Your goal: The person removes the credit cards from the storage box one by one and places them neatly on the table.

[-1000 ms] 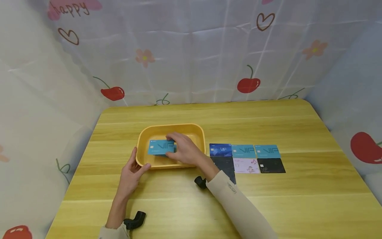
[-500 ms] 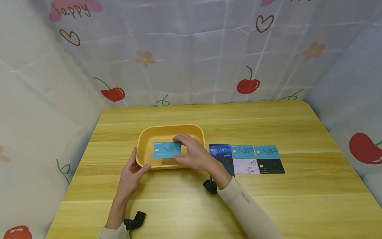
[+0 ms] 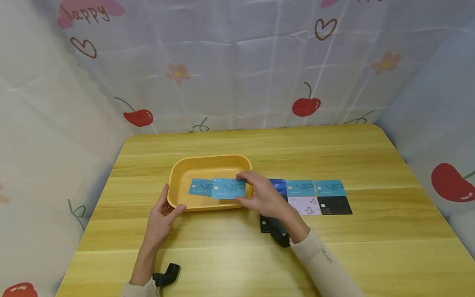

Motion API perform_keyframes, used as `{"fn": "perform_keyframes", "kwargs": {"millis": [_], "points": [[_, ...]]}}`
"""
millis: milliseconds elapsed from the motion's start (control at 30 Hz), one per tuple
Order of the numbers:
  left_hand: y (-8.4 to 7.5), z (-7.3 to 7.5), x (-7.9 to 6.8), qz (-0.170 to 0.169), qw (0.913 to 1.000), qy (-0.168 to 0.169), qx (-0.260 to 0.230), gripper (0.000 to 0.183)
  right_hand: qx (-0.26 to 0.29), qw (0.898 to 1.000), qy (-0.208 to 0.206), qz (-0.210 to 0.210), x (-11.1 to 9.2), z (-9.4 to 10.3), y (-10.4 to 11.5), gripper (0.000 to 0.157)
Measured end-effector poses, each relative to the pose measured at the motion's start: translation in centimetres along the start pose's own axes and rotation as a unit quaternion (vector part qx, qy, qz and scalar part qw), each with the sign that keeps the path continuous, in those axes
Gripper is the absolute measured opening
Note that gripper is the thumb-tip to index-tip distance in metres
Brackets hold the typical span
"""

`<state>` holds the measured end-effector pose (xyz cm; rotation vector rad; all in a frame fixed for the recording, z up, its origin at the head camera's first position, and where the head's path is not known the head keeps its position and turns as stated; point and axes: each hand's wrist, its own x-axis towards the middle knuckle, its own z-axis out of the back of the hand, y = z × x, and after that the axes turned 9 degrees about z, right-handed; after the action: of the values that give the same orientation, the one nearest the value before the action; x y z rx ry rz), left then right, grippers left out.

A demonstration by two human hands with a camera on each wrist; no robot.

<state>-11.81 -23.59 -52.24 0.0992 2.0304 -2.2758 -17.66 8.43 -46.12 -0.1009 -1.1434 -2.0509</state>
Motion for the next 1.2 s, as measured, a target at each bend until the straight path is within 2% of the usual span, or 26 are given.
{"fn": "perform_keyframes", "kwargs": {"millis": [333,700,1000,1200], "points": [[-0.2,0.0,-0.1,0.006,1.0000,-0.007,-0.001,0.085,-0.009,1.000,-0.007,-0.010,-2.3,1.5,-0.7,0.054],[-0.3,0.0,-0.1,0.006,0.9999,-0.008,0.005,0.085,-0.036,0.999,-0.016,-0.025,-5.8,3.5,-0.5,0.052],[-0.2,0.0,0.0,-0.001,1.0000,-0.002,-0.007,0.084,-0.094,0.995,-0.001,-0.028,-8.0,4.5,-0.7,0.053],[-0.2,0.0,-0.1,0.000,1.0000,0.000,-0.006,0.084,-0.124,0.991,0.004,-0.044,-10.3,5.3,-0.7,0.054]]}}
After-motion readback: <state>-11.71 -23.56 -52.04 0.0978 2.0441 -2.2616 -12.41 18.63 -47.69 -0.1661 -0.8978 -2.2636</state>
